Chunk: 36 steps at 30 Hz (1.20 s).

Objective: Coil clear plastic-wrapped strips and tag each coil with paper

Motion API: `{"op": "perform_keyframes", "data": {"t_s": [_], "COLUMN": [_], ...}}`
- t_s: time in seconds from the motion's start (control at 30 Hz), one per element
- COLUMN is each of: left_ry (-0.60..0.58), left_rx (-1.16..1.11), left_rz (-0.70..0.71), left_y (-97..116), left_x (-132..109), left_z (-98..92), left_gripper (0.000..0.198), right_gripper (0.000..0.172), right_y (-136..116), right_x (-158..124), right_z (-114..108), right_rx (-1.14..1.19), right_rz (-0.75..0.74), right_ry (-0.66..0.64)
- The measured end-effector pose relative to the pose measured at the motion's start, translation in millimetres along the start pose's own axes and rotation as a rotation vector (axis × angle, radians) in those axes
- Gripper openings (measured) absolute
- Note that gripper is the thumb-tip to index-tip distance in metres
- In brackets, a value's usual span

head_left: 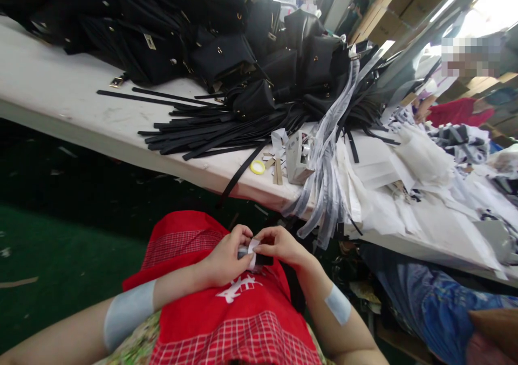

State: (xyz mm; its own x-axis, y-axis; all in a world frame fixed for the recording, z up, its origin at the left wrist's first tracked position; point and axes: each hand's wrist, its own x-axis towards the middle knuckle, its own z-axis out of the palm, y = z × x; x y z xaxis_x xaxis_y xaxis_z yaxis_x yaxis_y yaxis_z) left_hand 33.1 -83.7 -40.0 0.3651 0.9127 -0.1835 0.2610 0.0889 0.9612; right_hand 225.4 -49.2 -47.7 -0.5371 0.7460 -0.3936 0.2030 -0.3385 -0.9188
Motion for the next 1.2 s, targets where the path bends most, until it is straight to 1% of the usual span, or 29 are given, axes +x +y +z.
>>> {"op": "perform_keyframes", "data": {"t_s": [0.07, 0.13, 0.2, 0.23, 0.3, 0.37, 0.47, 0.53, 0.57, 0.63, 0.67, 0.7, 0.73, 0.77, 0.83, 0.87, 0.9, 0.97, 1.03, 1.1, 1.2], "left_ry": [-0.034, -0.100, -0.202, -0.257, -0.336, -0.353, -0.344, -0.346, -0.341, -0.337, -0.345, -0.362, -0.377, -0.385, -0.393, -0.394, -0.397, -0.396, -0.361, -0.336, -0.345], "left_rx": [0.066, 0.176, 0.305, 0.352, 0.355, 0.207, -0.126, -0.314, -0.389, -0.502, -0.530, -0.537, -0.526, -0.512, -0.494, -0.498, -0.508, -0.524, -0.532, -0.543, -0.551], "left_rz": [0.009, 0.011, 0.013, 0.014, -0.009, -0.092, -0.201, -0.220, -0.220, -0.218, -0.210, -0.194, -0.178, -0.157, -0.116, -0.098, -0.086, -0.073, -0.065, -0.062, -0.063], "left_y": [-0.8, -0.4, 0.5, 0.7, 0.1, -1.4, -0.6, 3.9, 6.8, 11.8, 13.0, 13.1, 12.0, 9.9, 3.5, -0.6, -4.9, -14.1, -23.6, -32.8, -43.4], "left_x": [0.5, 2.6, 6.4, 8.9, 14.9, 21.5, 31.0, 36.1, 38.3, 42.2, 43.9, 45.5, 47.0, 48.3, 49.5, 49.5, 49.1, 48.0, 47.6, 48.7, 51.1], "left_z": [-3.3, -8.6, -14.7, -17.7, -23.4, -28.6, -34.8, -36.7, -36.7, -35.9, -35.4, -35.0, -34.9, -34.8, -34.1, -33.1, -31.6, -27.5, -23.4, -21.4, -23.1], "left_gripper": [0.030, 0.028, 0.030, 0.031, 0.032, 0.035, 0.045, 0.046, 0.044, 0.041, 0.042, 0.044, 0.046, 0.046, 0.047, 0.047, 0.048, 0.051, 0.052, 0.052, 0.054], "right_gripper": [0.028, 0.017, 0.006, 0.008, 0.017, 0.026, 0.045, 0.056, 0.058, 0.056, 0.052, 0.046, 0.040, 0.034, 0.029, 0.029, 0.030, 0.029, 0.030, 0.029, 0.029], "right_y": [-0.2, -2.6, -6.1, -7.6, -9.3, -8.6, -4.9, -4.5, -5.7, -11.8, -16.7, -22.9, -30.4, -38.9, -57.2, -65.8, -73.4, -84.1, -89.5, -91.5, -89.9], "right_x": [2.2, 1.8, -1.5, -4.0, -9.8, -15.9, -24.1, -28.6, -30.1, -30.1, -28.1, -24.6, -19.6, -13.3, 3.0, 12.8, 23.3, 45.1, 64.1, 76.0, 76.9], "right_z": [1.8, 6.6, 12.8, 15.8, 20.3, 22.5, 24.7, 26.4, 26.3, 20.1, 12.1, -0.2, -17.1, -37.9, -86.8, -111.6, -134.3, -168.5, -185.8, -190.4, -187.9], "right_rx": [-0.014, -0.148, -0.364, -0.473, -0.666, -0.837, -1.009, -1.030, -1.020, -0.982, -0.962, -0.942, -0.916, -0.875, -0.705, -0.587, -0.474, -0.359, -0.295, -0.231, -0.161], "right_rz": [0.019, -0.043, -0.174, -0.251, -0.400, -0.522, -0.644, -0.690, -0.702, -0.713, -0.714, -0.712, -0.706, -0.689, -0.581, -0.486, -0.377, -0.261, -0.217, -0.202, -0.239], "right_ry": [-0.013, 0.074, 0.186, 0.225, 0.243, 0.220, 0.224, 0.275, 0.305, 0.319, 0.326, 0.361, 0.438, 0.560, 0.884, 1.009, 1.078, 1.081, 1.029, 0.993, 0.976]}}
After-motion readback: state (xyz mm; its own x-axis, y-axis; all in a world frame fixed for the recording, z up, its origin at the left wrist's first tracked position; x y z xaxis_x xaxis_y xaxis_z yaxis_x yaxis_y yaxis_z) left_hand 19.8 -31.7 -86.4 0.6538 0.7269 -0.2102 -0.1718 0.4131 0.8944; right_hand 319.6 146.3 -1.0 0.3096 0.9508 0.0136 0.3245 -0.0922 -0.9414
